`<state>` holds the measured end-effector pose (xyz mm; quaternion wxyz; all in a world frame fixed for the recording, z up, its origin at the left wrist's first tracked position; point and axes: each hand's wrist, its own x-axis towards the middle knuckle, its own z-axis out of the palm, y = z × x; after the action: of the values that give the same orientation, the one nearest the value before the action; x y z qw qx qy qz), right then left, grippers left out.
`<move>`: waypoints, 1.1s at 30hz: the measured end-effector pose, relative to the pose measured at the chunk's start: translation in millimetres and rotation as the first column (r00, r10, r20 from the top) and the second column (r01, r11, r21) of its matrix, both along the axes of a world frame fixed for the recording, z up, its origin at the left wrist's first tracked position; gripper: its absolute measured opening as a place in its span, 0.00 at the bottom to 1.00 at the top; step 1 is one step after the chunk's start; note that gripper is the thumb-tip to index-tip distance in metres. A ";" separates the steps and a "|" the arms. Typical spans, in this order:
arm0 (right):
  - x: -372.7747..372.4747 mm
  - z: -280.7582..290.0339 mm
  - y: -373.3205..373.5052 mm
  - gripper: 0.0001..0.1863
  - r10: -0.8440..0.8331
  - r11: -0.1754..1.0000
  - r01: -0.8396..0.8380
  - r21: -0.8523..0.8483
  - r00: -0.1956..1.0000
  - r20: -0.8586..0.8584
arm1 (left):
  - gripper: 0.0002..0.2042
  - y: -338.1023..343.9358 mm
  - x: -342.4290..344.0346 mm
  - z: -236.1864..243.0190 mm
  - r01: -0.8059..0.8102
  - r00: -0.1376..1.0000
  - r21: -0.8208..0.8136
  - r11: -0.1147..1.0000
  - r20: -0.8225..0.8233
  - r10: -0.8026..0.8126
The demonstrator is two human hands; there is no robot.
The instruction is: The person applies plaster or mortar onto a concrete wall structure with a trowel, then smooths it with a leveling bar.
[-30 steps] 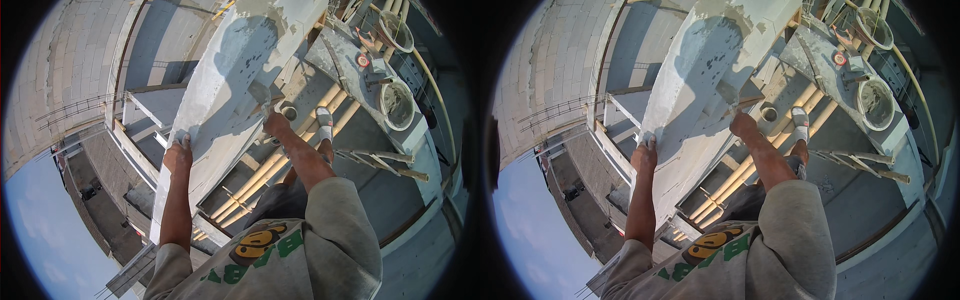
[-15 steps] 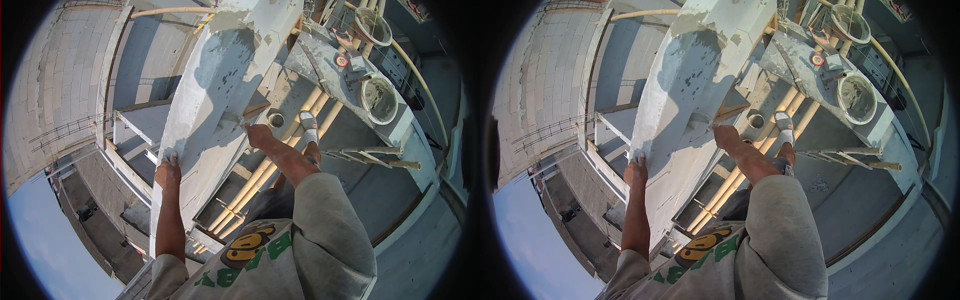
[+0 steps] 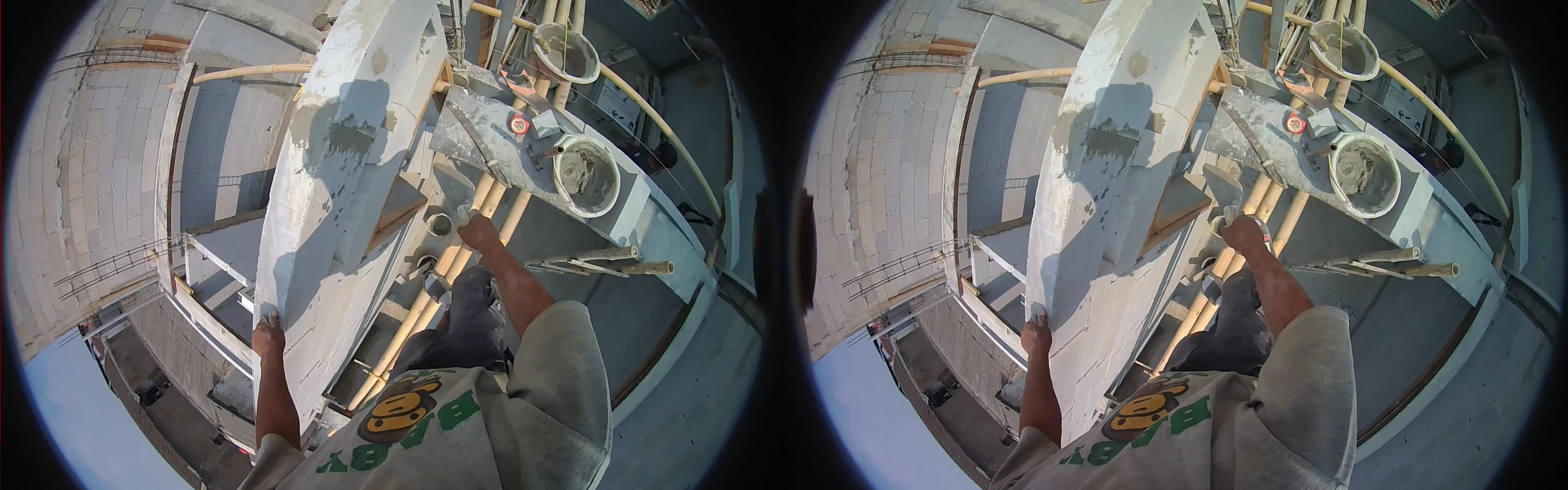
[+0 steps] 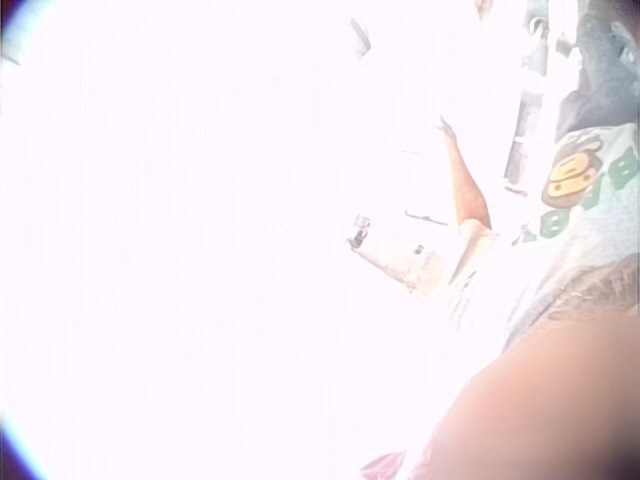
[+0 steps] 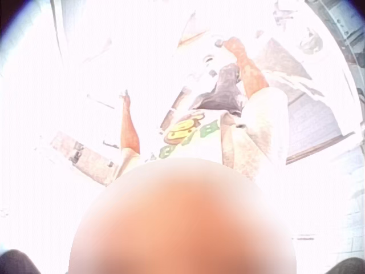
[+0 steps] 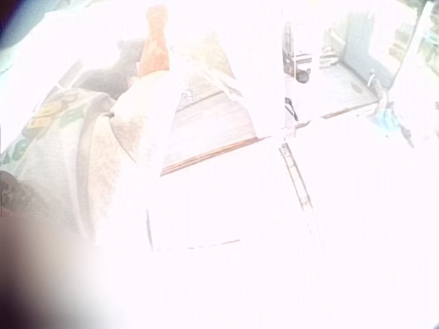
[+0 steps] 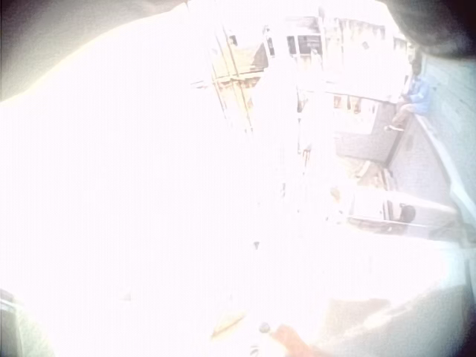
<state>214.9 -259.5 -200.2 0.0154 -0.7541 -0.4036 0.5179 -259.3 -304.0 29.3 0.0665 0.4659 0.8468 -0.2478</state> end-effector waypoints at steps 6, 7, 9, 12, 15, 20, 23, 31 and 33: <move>56.8 18.1 166.9 0.26 -0.145 0.963 0.118 0.241 0.985 0.095 | 0.29 5.6 -12.1 -6.8 -0.005 0.999 -0.051 0.999 0.040 0.007; 64.5 22.2 195.1 0.27 -0.145 0.955 0.111 0.276 0.984 0.104 | 0.29 6.1 -12.2 -6.7 -0.024 0.998 -0.048 0.999 0.064 0.027; 79.8 30.5 244.8 0.26 -0.088 0.958 0.033 0.284 0.980 0.181 | 0.28 6.6 -8.4 -7.5 -0.108 0.992 0.001 0.994 0.064 0.108; 95.2 40.0 296.1 0.22 0.084 0.961 -0.165 0.223 0.939 0.333 | 0.28 11.2 -2.6 -3.7 -0.103 0.991 -0.004 0.995 0.090 0.103; 101.4 42.7 332.2 0.20 0.133 0.920 -0.279 0.276 0.883 0.449 | 0.29 14.7 0.9 -2.2 -0.222 0.963 0.006 0.975 0.156 0.218; 113.9 34.1 371.2 0.21 0.235 0.928 -0.319 0.191 0.902 0.362 | 0.29 13.7 0.0 -8.8 -0.385 0.906 0.019 0.923 0.195 0.374; 118.2 24.4 360.7 0.25 0.297 0.935 -0.326 0.142 0.936 0.188 | 0.30 14.4 0.2 -7.8 -0.428 0.885 0.010 0.904 0.206 0.417; 76.6 15.6 288.9 0.27 0.443 0.866 -0.456 0.203 0.890 0.107 | 0.29 12.2 -6.8 -12.0 -0.493 0.852 0.016 0.870 0.209 0.480; 70.0 19.6 281.7 0.26 0.484 0.854 -0.494 0.162 0.870 0.098 | 0.29 6.4 -18.3 -17.2 -0.459 0.870 -0.020 0.888 0.189 0.455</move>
<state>284.9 22.2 -180.6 -0.0587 -0.6361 -0.6276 0.4451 -277.7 -297.6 12.1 0.1970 0.2748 0.9258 -0.1689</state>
